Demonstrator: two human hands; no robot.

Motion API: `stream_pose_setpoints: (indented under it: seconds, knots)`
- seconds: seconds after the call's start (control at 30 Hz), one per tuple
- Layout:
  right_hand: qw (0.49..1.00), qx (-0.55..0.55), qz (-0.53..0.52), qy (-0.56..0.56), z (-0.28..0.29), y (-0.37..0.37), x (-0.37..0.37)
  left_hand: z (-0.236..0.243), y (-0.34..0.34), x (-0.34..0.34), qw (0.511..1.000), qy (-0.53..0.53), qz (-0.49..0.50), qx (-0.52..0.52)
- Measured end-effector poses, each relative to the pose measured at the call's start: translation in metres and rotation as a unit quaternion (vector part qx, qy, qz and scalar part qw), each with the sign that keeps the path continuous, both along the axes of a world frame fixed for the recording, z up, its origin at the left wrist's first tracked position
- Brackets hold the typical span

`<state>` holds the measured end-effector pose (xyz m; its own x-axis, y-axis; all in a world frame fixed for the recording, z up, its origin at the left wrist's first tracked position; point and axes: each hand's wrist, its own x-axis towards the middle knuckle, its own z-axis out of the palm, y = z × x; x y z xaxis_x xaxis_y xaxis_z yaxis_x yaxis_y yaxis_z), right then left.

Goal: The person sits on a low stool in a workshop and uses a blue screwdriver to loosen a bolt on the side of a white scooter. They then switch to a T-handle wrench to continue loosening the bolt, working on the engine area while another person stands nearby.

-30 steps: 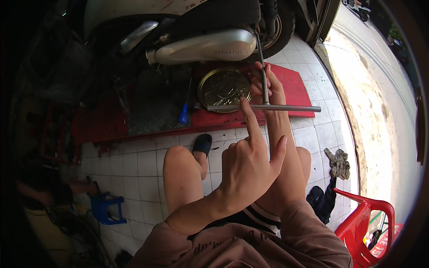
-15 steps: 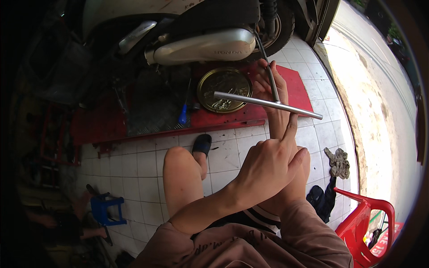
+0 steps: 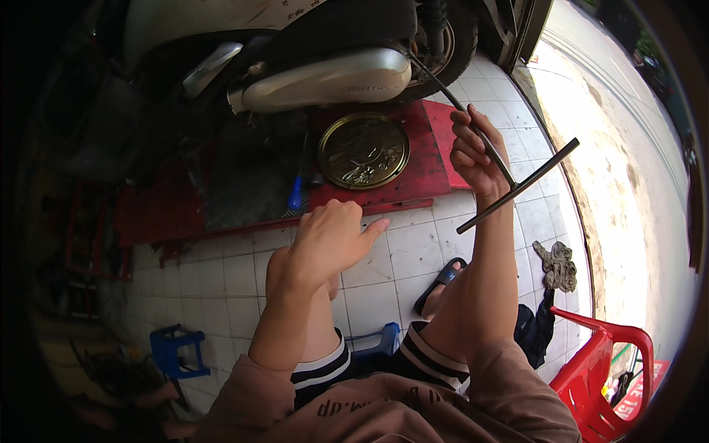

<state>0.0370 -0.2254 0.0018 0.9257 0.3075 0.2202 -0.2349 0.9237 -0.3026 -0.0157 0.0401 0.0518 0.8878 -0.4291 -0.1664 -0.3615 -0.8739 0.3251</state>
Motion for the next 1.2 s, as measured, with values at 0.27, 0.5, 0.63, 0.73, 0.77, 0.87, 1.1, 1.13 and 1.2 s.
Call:
stream_pose_setpoints:
  seconds: [0.27, 0.5, 0.63, 0.73, 0.77, 0.87, 1.1, 1.13, 1.2]
  knots:
    - [0.997, -0.042, -0.053, 0.024, 0.001, -0.048, -0.032, -0.009, -0.111, 0.171, 0.910, -0.403, -0.013, -0.098]
    - [0.992, -0.059, -0.091, 0.069, -0.007, -0.073, -0.046, -0.031, -0.153, 0.236, 0.868, -0.494, -0.040, -0.016]
    - [0.984, -0.125, -0.082, 0.097, -0.008, -0.068, -0.045, -0.036, -0.145, 0.225, 0.851, -0.519, -0.070, -0.051]
    - [0.961, -0.223, -0.082, 0.142, -0.014, -0.064, -0.045, -0.056, -0.142, 0.186, 0.888, -0.448, -0.073, -0.080]
    - [0.947, -0.259, -0.087, 0.170, -0.015, -0.055, -0.044, -0.072, -0.135, 0.176, 0.901, -0.420, -0.088, -0.060]
    - [0.905, -0.380, -0.052, 0.185, -0.019, -0.025, -0.032, -0.132, -0.097, 0.171, 0.942, -0.323, -0.094, 0.019]
    - [0.810, -0.562, -0.078, 0.149, -0.051, 0.029, 0.001, -0.195, -0.021, 0.169, 0.982, -0.143, -0.017, 0.122]
    - [0.813, -0.554, -0.080, 0.157, -0.053, 0.030, 0.003, -0.194, -0.014, 0.169, 0.984, -0.141, -0.010, 0.108]
    - [0.799, -0.576, -0.089, 0.148, -0.058, 0.032, 0.010, -0.189, -0.005, 0.166, 0.987, -0.138, 0.005, 0.079]
